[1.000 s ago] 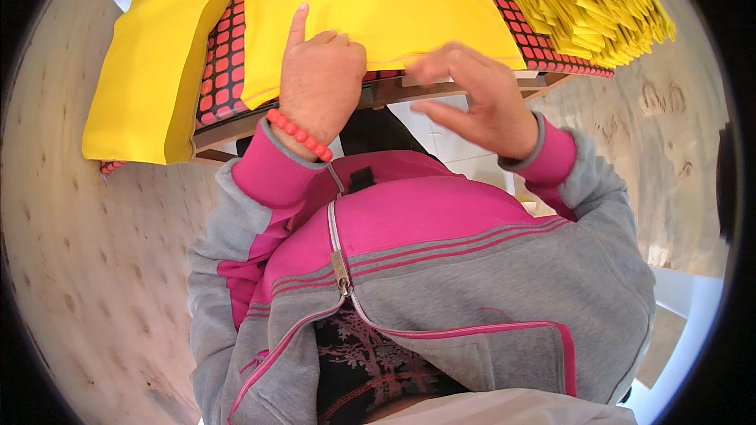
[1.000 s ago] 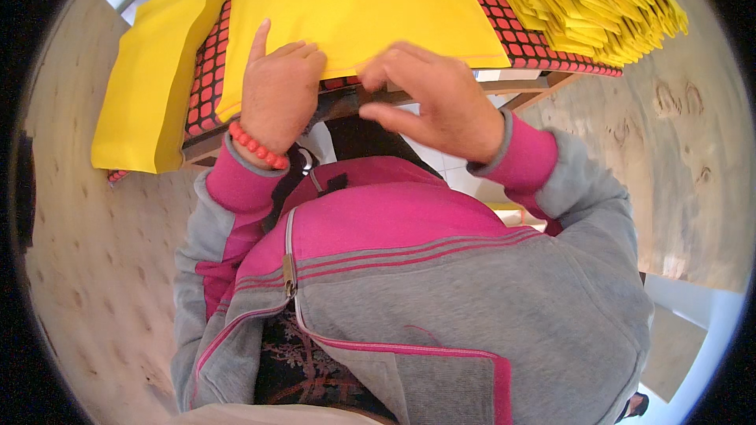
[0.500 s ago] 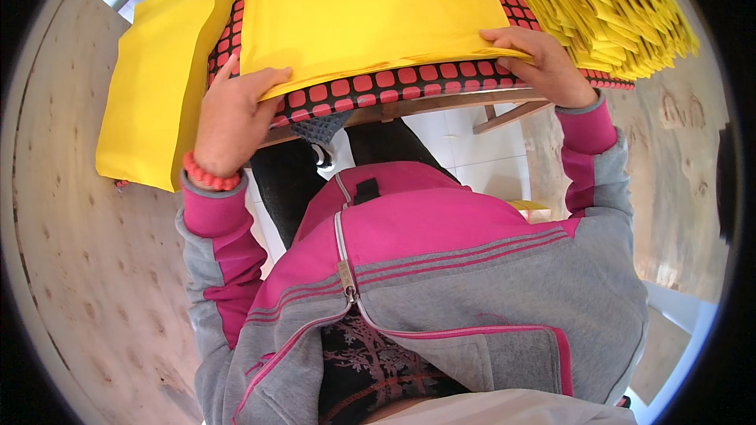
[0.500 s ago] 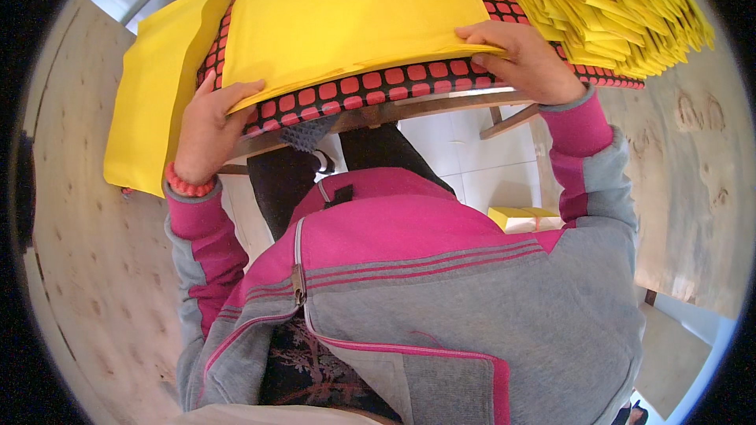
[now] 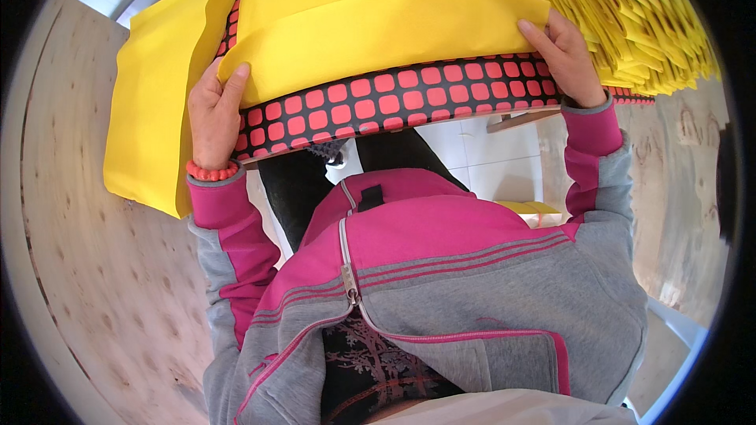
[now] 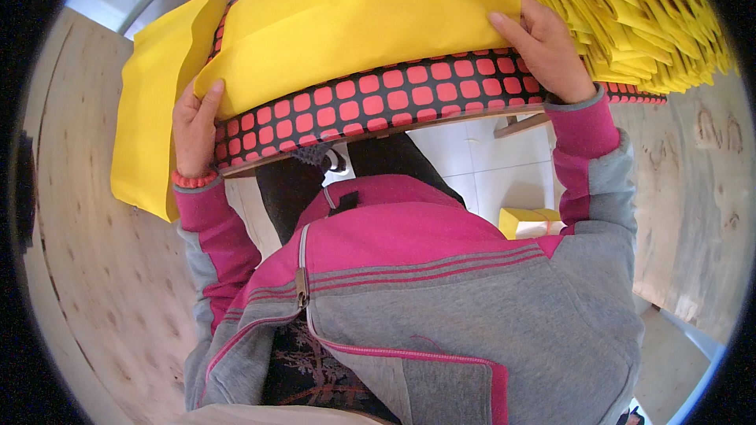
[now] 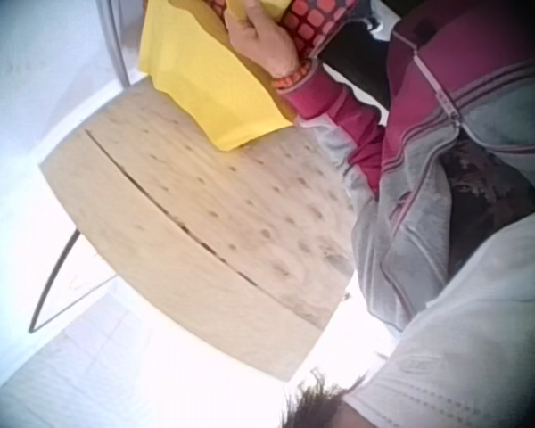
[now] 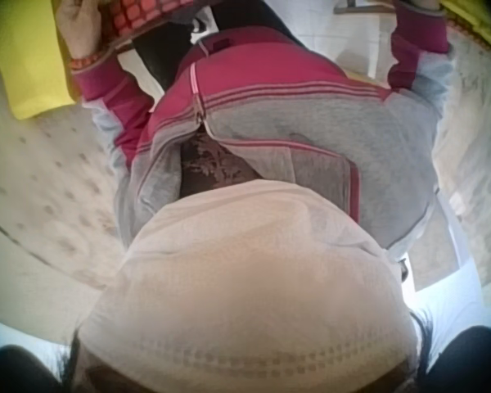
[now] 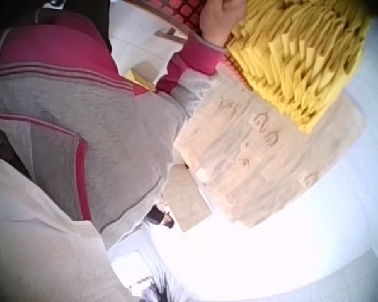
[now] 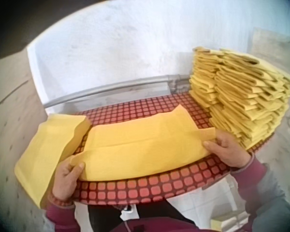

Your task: The person folds yellow paper sheets by hand on a patterned table, pressing the creases and stacking the folded sheets into a growing pile. The person repeats this process for multiple sheets throughout the clip.

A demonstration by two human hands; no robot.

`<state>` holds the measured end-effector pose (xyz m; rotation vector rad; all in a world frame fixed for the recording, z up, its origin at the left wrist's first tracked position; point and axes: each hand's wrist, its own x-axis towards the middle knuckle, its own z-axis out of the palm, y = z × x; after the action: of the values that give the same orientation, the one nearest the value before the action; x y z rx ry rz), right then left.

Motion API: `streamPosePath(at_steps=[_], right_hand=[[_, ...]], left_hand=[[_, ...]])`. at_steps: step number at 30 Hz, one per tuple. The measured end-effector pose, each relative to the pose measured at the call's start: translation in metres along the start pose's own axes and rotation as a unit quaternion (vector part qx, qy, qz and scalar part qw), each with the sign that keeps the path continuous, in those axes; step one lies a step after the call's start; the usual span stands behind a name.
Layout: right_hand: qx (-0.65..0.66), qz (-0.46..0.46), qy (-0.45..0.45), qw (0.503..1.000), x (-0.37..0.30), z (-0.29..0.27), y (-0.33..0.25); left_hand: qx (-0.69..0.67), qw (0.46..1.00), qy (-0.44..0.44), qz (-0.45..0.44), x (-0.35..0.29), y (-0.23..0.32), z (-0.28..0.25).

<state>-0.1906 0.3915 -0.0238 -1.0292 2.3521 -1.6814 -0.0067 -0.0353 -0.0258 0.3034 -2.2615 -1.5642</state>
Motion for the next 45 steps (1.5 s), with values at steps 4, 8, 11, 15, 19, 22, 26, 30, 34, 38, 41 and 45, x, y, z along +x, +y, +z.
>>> streamPosePath(at_steps=[4, 8, 11, 15, 19, 22, 26, 30, 34, 38, 41, 45], right_hand=[[-0.179, -0.03, 0.063, 0.981, 0.011, 0.005, 0.011], [-0.284, -0.034, 0.103, 0.953, 0.014, 0.013, 0.013], [-0.321, -0.031, 0.124, 0.938, 0.013, 0.02, 0.01], [-0.339, -0.035, 0.145, 0.929, 0.015, 0.029, 0.006], [-0.373, -0.032, 0.16, 0.913, 0.018, 0.032, 0.007], [-0.377, -0.025, 0.165, 0.911, 0.02, 0.033, 0.009], [-0.365, -0.035, 0.182, 0.912, 0.02, 0.035, 0.008], [-0.4, -0.006, 0.176, 0.899, 0.019, 0.036, 0.002], [-0.414, 0.016, 0.168, 0.895, 0.018, 0.037, -0.001], [-0.426, 0.003, 0.166, 0.889, 0.019, 0.037, 0.001], [-0.421, 0.014, 0.159, 0.893, 0.018, 0.037, 0.002], [-0.42, 0.003, 0.158, 0.894, 0.019, 0.036, 0.003]], left_hand=[[0.152, 0.985, 0.035, 0.078, 0.012, -0.006, 0.002], [0.27, 0.95, 0.084, 0.129, 0.016, -0.004, 0.01], [0.32, 0.93, 0.094, 0.152, 0.022, -0.001, 0.017], [0.398, 0.9, 0.093, 0.151, 0.026, 0.0, 0.022], [0.453, 0.876, 0.095, 0.136, 0.025, -0.002, 0.023], [0.466, 0.872, 0.097, 0.114, 0.026, -0.004, 0.022], [0.478, 0.867, 0.109, 0.095, 0.029, -0.007, 0.02], [0.47, 0.876, 0.1, 0.042, 0.029, -0.008, 0.016], [0.469, 0.876, 0.108, 0.045, 0.028, -0.006, 0.017], [0.499, 0.859, 0.111, 0.013, 0.028, -0.004, 0.019], [0.551, 0.823, 0.129, 0.04, 0.027, -0.002, 0.02], [0.581, 0.751, 0.162, 0.27, 0.018, 0.013, 0.037]])
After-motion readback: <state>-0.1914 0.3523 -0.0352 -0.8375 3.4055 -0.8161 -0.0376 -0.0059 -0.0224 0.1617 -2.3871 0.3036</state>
